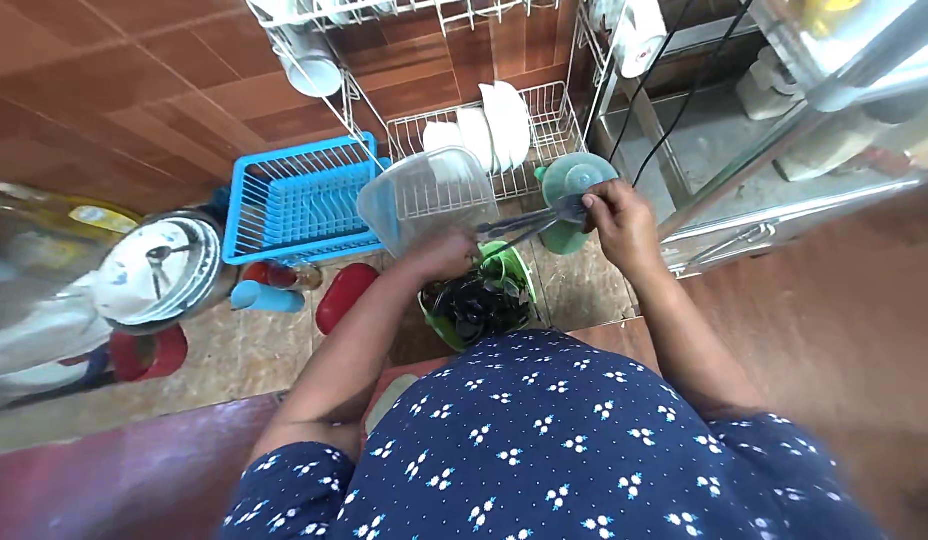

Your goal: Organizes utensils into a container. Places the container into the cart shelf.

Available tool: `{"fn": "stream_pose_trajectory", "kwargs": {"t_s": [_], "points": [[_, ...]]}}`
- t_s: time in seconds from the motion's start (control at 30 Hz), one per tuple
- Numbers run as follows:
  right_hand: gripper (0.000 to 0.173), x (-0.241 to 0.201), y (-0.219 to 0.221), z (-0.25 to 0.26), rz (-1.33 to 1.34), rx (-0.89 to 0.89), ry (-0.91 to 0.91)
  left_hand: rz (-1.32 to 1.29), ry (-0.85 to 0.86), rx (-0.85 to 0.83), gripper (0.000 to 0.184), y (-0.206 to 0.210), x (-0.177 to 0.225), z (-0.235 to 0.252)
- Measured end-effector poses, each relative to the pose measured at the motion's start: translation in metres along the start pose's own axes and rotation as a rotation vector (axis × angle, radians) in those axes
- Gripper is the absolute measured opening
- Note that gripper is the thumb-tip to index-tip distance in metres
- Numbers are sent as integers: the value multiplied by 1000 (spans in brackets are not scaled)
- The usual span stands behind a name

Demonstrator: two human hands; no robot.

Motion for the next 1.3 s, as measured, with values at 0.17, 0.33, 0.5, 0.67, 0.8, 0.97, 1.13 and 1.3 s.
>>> {"fn": "stream_pose_trajectory", "kwargs": {"t_s": [0.17, 0.33, 0.5, 0.67, 0.8, 0.97, 1.13, 1.3], "points": [[23, 28, 36, 0, 114, -3, 135, -372, -80, 243, 35, 1, -2, -42], [22, -14, 59, 2, -171, -38, -159, -497, -251, 401, 79, -1, -2, -47], [18, -71, 69, -7, -249, -12, -501, -251, -196, 335, 53, 2, -7, -31], [17, -87, 71, -17, -213, -99, -574, -198, -245, 386, 40, 0, -1, -27], [19, -86, 71, -17, -128, -117, -565, -193, -225, 285, 43, 4, 0, -23], [35, -57, 84, -3, 304, -243, -275, -183, -233, 198, 40, 9, 0, -22], [49, -15, 136, -1, 697, -480, 147, -191, -213, 163, 38, 7, 2, -20], [16, -37, 143, 1, 462, -536, -9, -223, -227, 108, 42, 12, 0, -24]]}}
Point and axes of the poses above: each hand's wrist, its own z-axis towards the middle knuckle, its own y-axis out of the palm, x = y × z, the point moved 7 cm from there along z, towards the middle knuckle, and after that the axes turned 12 degrees about y, right-handed, at the moved point
